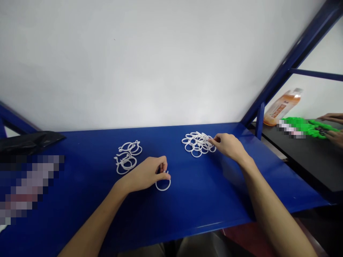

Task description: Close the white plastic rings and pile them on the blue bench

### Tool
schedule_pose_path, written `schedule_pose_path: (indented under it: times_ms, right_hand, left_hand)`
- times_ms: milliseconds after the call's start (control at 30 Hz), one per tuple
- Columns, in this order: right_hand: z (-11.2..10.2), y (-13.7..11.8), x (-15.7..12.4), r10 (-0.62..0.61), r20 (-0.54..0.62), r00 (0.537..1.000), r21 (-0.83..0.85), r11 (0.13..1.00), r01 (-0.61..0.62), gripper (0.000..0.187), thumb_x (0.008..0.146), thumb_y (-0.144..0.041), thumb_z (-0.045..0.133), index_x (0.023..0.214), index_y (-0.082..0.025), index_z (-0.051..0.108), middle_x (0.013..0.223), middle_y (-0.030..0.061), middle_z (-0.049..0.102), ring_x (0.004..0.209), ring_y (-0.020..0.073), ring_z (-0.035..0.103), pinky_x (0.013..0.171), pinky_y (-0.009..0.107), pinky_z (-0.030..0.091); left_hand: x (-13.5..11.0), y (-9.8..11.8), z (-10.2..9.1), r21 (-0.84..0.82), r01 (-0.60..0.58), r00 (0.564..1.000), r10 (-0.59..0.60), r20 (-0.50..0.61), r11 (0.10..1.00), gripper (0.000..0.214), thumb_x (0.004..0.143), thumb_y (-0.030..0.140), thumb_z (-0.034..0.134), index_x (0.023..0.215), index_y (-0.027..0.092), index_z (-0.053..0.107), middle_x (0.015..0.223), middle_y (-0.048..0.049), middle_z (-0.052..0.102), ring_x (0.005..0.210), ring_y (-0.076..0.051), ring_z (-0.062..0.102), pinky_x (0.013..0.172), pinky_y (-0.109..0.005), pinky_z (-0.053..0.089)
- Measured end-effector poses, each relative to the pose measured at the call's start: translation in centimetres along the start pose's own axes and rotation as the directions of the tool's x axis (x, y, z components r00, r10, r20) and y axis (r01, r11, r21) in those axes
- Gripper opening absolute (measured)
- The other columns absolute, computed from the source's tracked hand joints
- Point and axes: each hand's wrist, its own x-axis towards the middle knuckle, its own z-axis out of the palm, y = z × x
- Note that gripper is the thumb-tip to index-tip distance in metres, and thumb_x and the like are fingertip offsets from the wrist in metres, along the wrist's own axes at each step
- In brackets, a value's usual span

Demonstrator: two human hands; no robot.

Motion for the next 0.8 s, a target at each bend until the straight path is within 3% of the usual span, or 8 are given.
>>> schedule_pose_path:
  times_ms: [133, 233, 300, 400, 467, 667, 800]
  right_hand:
    - [0.1, -1.5, -0.6, -0.042, -0.202, 0.978, 0.027, 0.998, 0.048, 0.037, 0.098, -0.043, 0.045, 0.074, -0.021, 0.062, 0.079, 0.0087, 0.07, 0.071, 0.0212, 0.062, 0.058, 0.03, 0.033]
    - [1.1, -3.5, -1.8, -0.263, -0.299, 0.917, 0.153, 0.936, 0.318, 0.036, 0.101, -0.041, 0.043, 0.078, -0.02, 0.061, 0.083, 0.0076, 0.068, 0.074, 0.0192, 0.061, 0.065, 0.03, 0.039]
    - [2.1, -5.1, -3.0, -0.469, -0.223, 0.854, 0.33, 0.788, 0.519, 0.032, 0.101, -0.042, 0.047, 0.085, -0.02, 0.063, 0.085, 0.0045, 0.069, 0.077, 0.017, 0.062, 0.07, 0.028, 0.044]
    - [3.8, -7.3, -5.0, -0.666, -0.1, 0.739, 0.5, 0.608, 0.616, 0.023, 0.099, -0.041, 0.053, 0.104, -0.021, 0.063, 0.098, 0.0035, 0.07, 0.084, 0.0159, 0.065, 0.075, 0.028, 0.048]
    - [4.6, -8.2, -5.8, -0.697, -0.094, 0.711, 0.554, 0.556, 0.619, 0.021, 0.101, -0.035, 0.049, 0.107, -0.021, 0.063, 0.101, 0.0046, 0.069, 0.087, 0.0157, 0.065, 0.078, 0.029, 0.049]
    - [4.9, -8.3, -5.8, -0.684, -0.107, 0.722, 0.618, 0.523, 0.587, 0.024, 0.103, -0.031, 0.045, 0.106, -0.02, 0.066, 0.094, 0.0041, 0.07, 0.081, 0.0146, 0.065, 0.076, 0.028, 0.05]
    - [5.1, -8.1, -5.8, -0.746, -0.137, 0.652, 0.547, 0.492, 0.677, 0.027, 0.104, -0.028, 0.042, 0.106, -0.018, 0.067, 0.09, 0.0046, 0.068, 0.077, 0.014, 0.062, 0.074, 0.027, 0.048]
  left_hand:
    - [0.1, 0.5, 0.2, -0.071, 0.01, 0.999, -0.013, -0.045, 0.997, 0.024, 0.078, 0.038, 0.071, 0.078, 0.022, 0.054, 0.065, 0.0064, 0.054, 0.059, -0.012, 0.047, 0.055, -0.025, 0.033]
    - [0.3, 0.7, 0.5, -0.12, 0.011, 0.992, -0.026, -0.124, 0.993, 0.022, 0.074, 0.034, 0.075, 0.077, 0.022, 0.056, 0.066, 0.0066, 0.055, 0.062, -0.012, 0.048, 0.056, -0.024, 0.034]
    - [0.5, 0.7, 0.7, -0.149, -0.009, 0.982, -0.019, -0.188, 0.989, 0.021, 0.072, 0.033, 0.076, 0.077, 0.022, 0.058, 0.068, 0.0061, 0.058, 0.065, -0.012, 0.051, 0.059, -0.025, 0.036]
    - [0.8, 0.6, 1.0, -0.182, -0.057, 0.958, 0.003, -0.286, 0.982, 0.021, 0.071, 0.031, 0.077, 0.077, 0.021, 0.059, 0.072, 0.0053, 0.062, 0.067, -0.013, 0.053, 0.063, -0.026, 0.039]
    - [0.8, 0.5, 0.9, -0.191, -0.086, 0.941, 0.016, -0.337, 0.978, 0.022, 0.07, 0.03, 0.077, 0.076, 0.021, 0.058, 0.075, 0.0047, 0.064, 0.069, -0.013, 0.055, 0.065, -0.026, 0.041]
    - [0.8, 0.4, 0.8, -0.242, -0.186, 0.934, 0.095, -0.344, 0.952, 0.021, 0.078, 0.029, 0.073, 0.095, 0.024, 0.061, 0.077, 0.0052, 0.07, 0.071, -0.013, 0.061, 0.072, -0.029, 0.046]
    - [0.9, 0.7, 1.0, -0.152, -0.199, 0.931, 0.139, -0.337, 0.968, 0.008, 0.083, 0.027, 0.068, 0.091, 0.025, 0.066, 0.073, 0.0056, 0.07, 0.07, -0.013, 0.061, 0.07, -0.027, 0.045]
